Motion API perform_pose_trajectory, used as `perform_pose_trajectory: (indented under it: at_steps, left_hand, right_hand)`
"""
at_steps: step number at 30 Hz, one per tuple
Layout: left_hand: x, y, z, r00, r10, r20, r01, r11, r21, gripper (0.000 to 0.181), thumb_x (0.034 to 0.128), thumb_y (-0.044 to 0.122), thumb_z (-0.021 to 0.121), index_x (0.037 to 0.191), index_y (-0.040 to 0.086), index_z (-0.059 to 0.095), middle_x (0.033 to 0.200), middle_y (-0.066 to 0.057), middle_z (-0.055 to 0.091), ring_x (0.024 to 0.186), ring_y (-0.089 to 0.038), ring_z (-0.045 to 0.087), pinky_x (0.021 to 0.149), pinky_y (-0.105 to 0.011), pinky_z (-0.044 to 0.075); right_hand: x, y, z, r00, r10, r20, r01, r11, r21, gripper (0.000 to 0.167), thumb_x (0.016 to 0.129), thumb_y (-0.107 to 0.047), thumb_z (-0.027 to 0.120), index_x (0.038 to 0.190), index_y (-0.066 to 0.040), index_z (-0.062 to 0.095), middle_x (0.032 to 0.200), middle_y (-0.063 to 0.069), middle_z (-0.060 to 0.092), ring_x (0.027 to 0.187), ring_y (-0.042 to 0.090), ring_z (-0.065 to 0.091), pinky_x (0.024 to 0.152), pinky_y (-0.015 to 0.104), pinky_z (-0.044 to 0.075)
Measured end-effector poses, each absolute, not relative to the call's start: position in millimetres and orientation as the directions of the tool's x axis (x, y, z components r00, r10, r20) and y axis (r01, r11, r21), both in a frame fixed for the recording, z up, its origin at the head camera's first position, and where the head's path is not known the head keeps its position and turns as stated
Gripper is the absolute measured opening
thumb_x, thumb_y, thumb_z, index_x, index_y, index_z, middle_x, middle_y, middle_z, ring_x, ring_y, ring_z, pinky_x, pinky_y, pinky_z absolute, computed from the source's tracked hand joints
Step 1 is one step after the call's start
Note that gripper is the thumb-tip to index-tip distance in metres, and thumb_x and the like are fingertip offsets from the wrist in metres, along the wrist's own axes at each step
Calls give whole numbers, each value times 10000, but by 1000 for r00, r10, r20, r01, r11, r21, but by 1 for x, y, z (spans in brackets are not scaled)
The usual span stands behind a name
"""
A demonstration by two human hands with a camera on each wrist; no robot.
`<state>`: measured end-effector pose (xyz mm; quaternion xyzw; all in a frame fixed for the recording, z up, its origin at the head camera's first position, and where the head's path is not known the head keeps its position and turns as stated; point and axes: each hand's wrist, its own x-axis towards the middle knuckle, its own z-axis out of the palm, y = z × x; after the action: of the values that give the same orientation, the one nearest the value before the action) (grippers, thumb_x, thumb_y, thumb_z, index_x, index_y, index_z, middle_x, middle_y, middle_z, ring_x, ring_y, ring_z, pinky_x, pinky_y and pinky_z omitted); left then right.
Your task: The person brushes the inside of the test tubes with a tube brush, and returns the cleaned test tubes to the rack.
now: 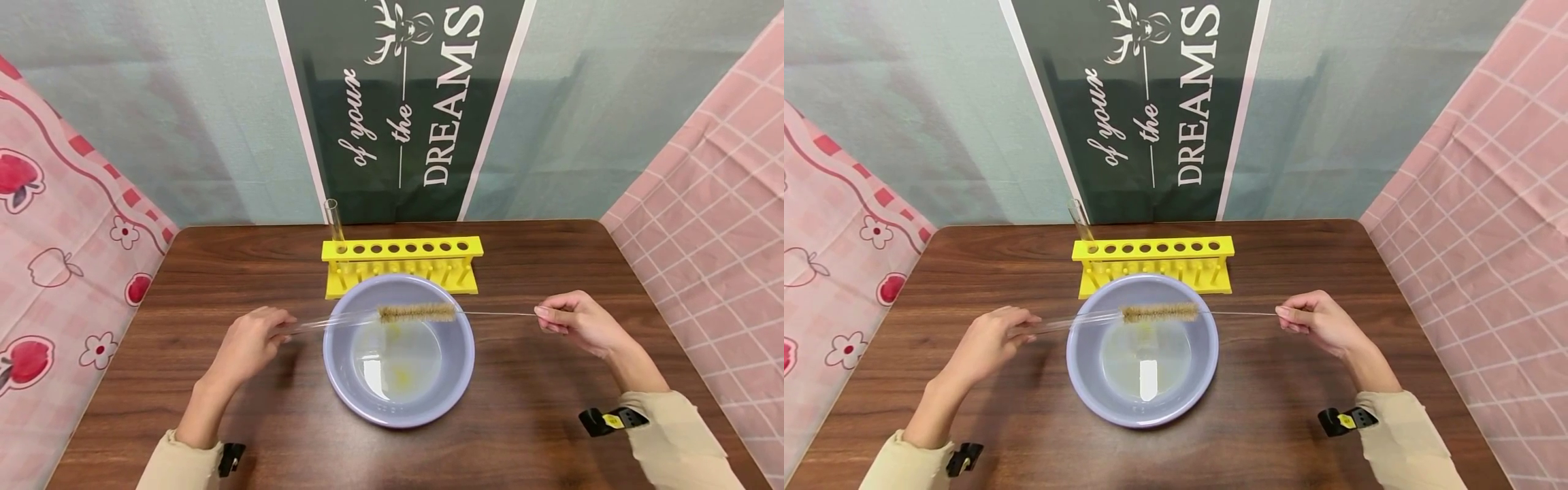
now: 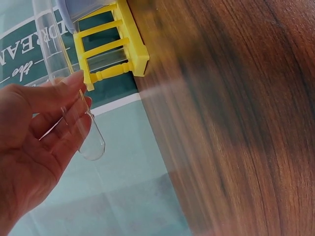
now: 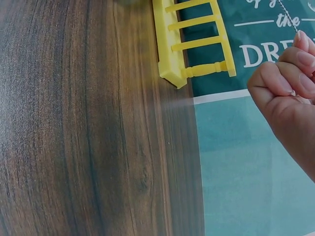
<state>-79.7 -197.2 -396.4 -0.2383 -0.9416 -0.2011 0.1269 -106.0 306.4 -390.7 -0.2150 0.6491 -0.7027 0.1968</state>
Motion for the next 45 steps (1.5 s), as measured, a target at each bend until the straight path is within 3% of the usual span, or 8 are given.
perform_pose_trajectory:
  at_steps: [6, 9, 14, 20, 45]
  left_hand:
    - [-80, -197, -397, -842, 417, 343, 523, 787, 327, 248, 640, -71, 752, 828, 65, 665, 793, -34, 660, 741, -206, 617, 624, -386, 481]
    - [-80, -197, -397, -822, 430, 374, 549, 771, 322, 269, 618, -81, 763, 817, 71, 664, 780, -22, 657, 727, -192, 615, 610, -374, 482]
    - [-80, -195, -395, -791, 448, 417, 585, 753, 301, 296, 590, -86, 776, 806, 81, 661, 760, -4, 651, 708, -175, 608, 587, -359, 477]
    - [-78, -193, -392, -793, 443, 419, 580, 760, 293, 291, 590, -82, 775, 805, 78, 661, 755, -5, 649, 704, -175, 607, 578, -361, 474]
    - [-76, -188, -389, -758, 473, 449, 619, 739, 266, 317, 558, -115, 763, 802, 64, 667, 772, -8, 646, 730, -181, 613, 583, -367, 484]
  right_hand:
    - [-104, 305, -390, -850, -526, 20, -2, -34, -999, 293, 888, 127, 422, 751, -31, 627, 613, 2, 493, 514, 201, 267, 464, 338, 189]
    - [-103, 304, -389, -866, -500, -4, -5, 15, -1000, 303, 879, 118, 450, 753, -68, 654, 644, -47, 545, 505, 140, 326, 441, 288, 261]
    - [-101, 303, -386, -884, -466, -36, -9, 93, -996, 278, 877, 85, 488, 737, -86, 655, 641, -47, 546, 541, 52, 428, 505, 194, 417]
    - [-100, 301, -382, -892, -449, -49, -7, 120, -993, 264, 876, 76, 500, 741, -82, 662, 658, -39, 565, 570, 47, 482, 557, 201, 469]
    - [-97, 293, -377, -893, -450, -21, -84, 213, -973, 240, 871, 73, 514, 710, -61, 632, 645, -17, 556, 577, 25, 478, 513, 200, 451]
